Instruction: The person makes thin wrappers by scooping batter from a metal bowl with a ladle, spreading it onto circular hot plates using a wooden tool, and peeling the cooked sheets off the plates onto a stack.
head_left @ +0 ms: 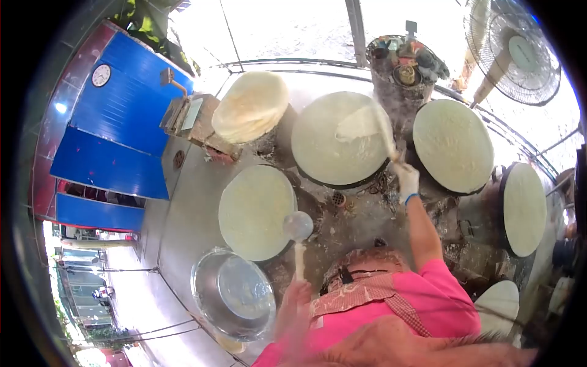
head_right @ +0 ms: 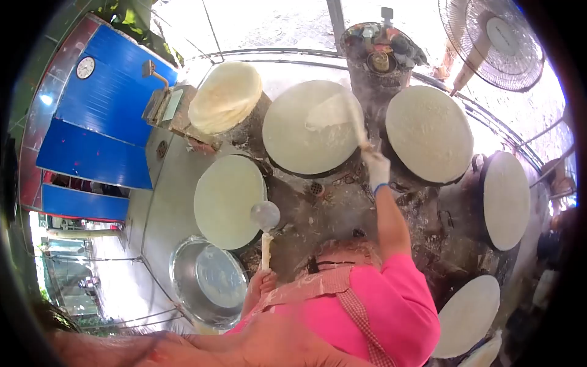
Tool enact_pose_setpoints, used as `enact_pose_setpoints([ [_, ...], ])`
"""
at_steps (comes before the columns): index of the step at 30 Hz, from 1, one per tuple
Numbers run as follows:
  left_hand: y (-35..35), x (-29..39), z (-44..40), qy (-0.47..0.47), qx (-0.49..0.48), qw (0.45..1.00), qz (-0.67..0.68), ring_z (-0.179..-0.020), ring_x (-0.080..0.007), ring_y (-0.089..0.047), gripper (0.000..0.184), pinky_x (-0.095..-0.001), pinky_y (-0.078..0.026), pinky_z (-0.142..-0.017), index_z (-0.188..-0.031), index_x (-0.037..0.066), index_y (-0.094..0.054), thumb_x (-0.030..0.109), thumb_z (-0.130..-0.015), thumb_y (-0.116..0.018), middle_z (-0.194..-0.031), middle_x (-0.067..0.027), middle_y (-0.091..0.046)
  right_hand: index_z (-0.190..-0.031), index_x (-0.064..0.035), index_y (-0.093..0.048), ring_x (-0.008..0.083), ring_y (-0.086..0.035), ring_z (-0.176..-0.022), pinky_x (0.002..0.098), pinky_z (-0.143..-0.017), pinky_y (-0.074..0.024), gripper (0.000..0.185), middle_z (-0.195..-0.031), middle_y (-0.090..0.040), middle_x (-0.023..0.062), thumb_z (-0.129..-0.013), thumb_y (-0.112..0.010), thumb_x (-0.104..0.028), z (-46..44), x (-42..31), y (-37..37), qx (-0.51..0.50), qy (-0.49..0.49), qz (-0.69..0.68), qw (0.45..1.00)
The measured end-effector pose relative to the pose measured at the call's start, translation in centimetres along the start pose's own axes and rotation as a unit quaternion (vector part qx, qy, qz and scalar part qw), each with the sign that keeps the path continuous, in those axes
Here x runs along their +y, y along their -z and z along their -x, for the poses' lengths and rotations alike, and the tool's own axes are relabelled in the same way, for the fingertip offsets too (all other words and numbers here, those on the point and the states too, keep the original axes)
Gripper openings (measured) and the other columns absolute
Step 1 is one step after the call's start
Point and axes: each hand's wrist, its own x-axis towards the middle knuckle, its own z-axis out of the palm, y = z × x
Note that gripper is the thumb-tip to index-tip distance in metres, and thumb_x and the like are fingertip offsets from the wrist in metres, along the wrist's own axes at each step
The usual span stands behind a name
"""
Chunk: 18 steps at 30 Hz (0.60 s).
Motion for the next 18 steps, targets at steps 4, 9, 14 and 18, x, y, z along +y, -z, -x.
enact_pose_setpoints([
  [4,-0.4,1.3,-0.1,0.017,-0.011,1.0,0.011,-0.039,-0.0071,-0.036,0.003,-0.0213,-0.032,-0.034,-0.093,0.013,-0.047,0.014,-0.094,-0.044,-0.056,0.0008,-0.036,-0.089,0.0015,-0.069,0.0097,-0.056,-0.063,0.0268,-0.057,-0.043,0.024,-0.07,-0.062,0.0009,-0.08,-0.068,-0.02,3.9,5.8,-3.7,-0.016,-0.077,0.101,0.992],
  [9,0.0,2.9,-1.6,0.028,-0.016,0.998,0.047,-0.039,-0.0071,-0.036,0.007,-0.0213,-0.032,-0.034,-0.088,0.011,-0.048,0.014,-0.094,-0.044,-0.056,0.001,-0.036,-0.101,-0.0074,-0.068,0.0245,-0.067,-0.076,0.0354,-0.07,-0.0498,0.03,-0.087,-0.069,0.0167,-0.082,-0.063,-0.029,-1.0,-1.0,0.3,0.038,0.084,0.316,0.944],
  [14,-0.2,4.2,-3.1,0.038,0.001,0.996,0.078,-0.039,-0.0072,-0.036,0.012,-0.0213,-0.031,-0.034,-0.084,0.01,-0.049,0.014,-0.094,-0.044,-0.055,0.0012,-0.035,-0.085,-0.0138,-0.066,0.0323,-0.065,-0.069,0.0472,-0.066,-0.0501,0.022,-0.072,-0.066,0.0137,-0.087,-0.052,-0.03,-6.4,-1.6,-1.3,-0.035,0.292,0.624,0.724],
  [18,-1.3,7.1,-6.2,0.059,-0.002,0.991,0.121,-0.038,-0.0073,-0.035,0.016,-0.0213,-0.031,-0.034,-0.08,0.009,-0.049,0.014,-0.094,-0.044,-0.054,0.0014,-0.035,-0.082,-0.015,-0.065,0.0317,-0.064,-0.063,0.0465,-0.058,-0.0493,0.02,-0.067,-0.063,0.0148,-0.085,-0.056,-0.032,-5.5,-3.9,1.3,-0.144,0.277,0.713,0.627],
])
